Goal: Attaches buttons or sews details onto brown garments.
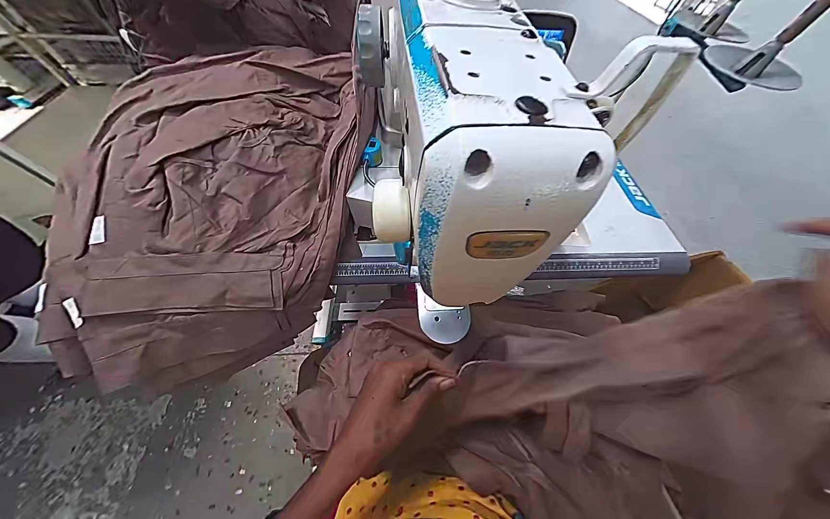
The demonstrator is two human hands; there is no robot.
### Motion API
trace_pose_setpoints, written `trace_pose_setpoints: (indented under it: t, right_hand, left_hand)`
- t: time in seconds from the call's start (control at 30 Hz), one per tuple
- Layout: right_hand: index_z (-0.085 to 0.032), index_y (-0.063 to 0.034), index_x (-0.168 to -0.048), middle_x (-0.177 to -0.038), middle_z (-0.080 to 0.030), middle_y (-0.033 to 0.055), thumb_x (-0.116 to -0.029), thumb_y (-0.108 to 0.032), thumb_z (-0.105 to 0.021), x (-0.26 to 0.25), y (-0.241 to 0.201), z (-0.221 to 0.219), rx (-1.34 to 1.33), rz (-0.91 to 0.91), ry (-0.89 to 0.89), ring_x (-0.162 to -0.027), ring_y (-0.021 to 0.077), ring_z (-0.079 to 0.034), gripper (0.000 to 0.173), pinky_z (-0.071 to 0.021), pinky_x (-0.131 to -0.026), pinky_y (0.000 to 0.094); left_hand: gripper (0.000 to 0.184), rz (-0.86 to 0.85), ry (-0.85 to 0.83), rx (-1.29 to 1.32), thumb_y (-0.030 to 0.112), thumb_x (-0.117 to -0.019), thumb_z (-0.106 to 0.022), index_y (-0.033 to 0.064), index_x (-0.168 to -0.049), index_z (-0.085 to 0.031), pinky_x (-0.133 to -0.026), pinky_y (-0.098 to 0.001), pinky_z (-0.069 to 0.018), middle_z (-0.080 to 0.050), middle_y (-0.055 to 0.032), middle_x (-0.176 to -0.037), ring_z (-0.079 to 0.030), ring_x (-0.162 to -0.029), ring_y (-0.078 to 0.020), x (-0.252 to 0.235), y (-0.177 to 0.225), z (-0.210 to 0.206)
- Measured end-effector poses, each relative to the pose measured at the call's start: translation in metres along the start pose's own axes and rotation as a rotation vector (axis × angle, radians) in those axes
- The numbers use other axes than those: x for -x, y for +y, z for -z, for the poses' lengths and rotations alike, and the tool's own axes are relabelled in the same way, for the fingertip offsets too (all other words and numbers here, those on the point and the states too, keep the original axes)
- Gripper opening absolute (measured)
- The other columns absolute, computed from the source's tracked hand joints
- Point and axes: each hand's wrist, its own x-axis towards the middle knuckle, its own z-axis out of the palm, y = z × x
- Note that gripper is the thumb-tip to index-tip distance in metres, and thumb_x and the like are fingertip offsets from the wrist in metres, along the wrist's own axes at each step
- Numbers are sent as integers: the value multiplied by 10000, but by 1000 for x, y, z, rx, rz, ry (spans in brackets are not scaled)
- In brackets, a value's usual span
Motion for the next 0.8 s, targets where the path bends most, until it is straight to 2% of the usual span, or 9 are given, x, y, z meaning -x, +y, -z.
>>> trace_pose_setpoints:
  t: [0.03,0.17,0.23,0.37,0.47,0.57,0.63,0.7,0.8]
  right_hand:
    - [-695,32,-1195,-1218,-692,212,-1018,-96,-535,-24,-68,-57,-12,-65,-69,-1109,348,-667,271,-492,-981,570]
    - [-749,-100,-1064,-961,-742,-38,-1038,-387,-547,-19,-154,-194,-343,104,-576,-874,25,-680,352,-563,-813,283]
    - [-730,-111,-930,-793,-677,-98,-987,-359,-639,-19,-166,-212,-402,-22,-611,-704,-72,-596,270,-497,-674,157]
    - [-735,-28,-1014,-955,-705,93,-992,-426,-610,-29,-168,-216,-229,69,-475,-888,156,-668,417,-533,-805,395]
    - [-710,-84,-951,-767,-617,-57,-1007,-424,-600,-33,-166,-219,-238,5,-579,-695,-15,-538,362,-448,-672,227]
    - [-689,-81,-916,-724,-569,-92,-989,-320,-641,-35,-169,-223,-306,-51,-539,-642,-63,-481,254,-413,-631,161]
    - [-706,-77,-965,-804,-628,-47,-981,-314,-648,-35,-173,-220,-264,-49,-514,-718,-12,-541,244,-452,-685,213]
    - [-729,-50,-1054,-954,-702,66,-989,-306,-647,-38,-172,-213,-181,-41,-510,-874,138,-644,276,-511,-803,379]
    - [-750,2,-1032,-961,-717,183,-988,-186,-639,-48,-145,-209,-1,-4,-266,-894,340,-694,222,-535,-794,568]
  left_hand:
    - [185,-99,70,-33,254,-982,-666,99,-1005,-764,-795,-148,-546,-751,62,-931,-668,-853,54,-6,6,1]
    - [216,-177,273,-227,284,-993,-650,76,-963,-699,-650,-146,-518,-716,32,-830,-630,-711,34,-26,12,14]
    - [186,-71,296,-153,251,-976,-663,64,-981,-664,-681,-164,-540,-711,41,-843,-647,-735,31,-35,5,21]
    - [122,28,292,90,163,-976,-644,56,-1028,-623,-792,-197,-566,-704,43,-914,-673,-842,6,-50,0,25]
    - [97,52,297,122,143,-971,-647,68,-1023,-613,-788,-190,-550,-690,56,-905,-658,-841,13,-56,-1,22]
    - [84,76,322,131,119,-966,-637,67,-1016,-596,-768,-181,-543,-678,58,-882,-649,-815,16,-59,-1,19]
    - [83,94,329,142,110,-970,-625,54,-1020,-590,-758,-180,-541,-673,46,-880,-645,-807,12,-58,-1,18]
    - [90,102,332,145,113,-974,-617,52,-1029,-581,-753,-176,-538,-666,42,-889,-639,-810,15,-58,-1,18]
    - [123,119,316,168,136,-983,-612,50,-1059,-566,-771,-183,-542,-660,24,-928,-642,-839,2,-58,-4,18]
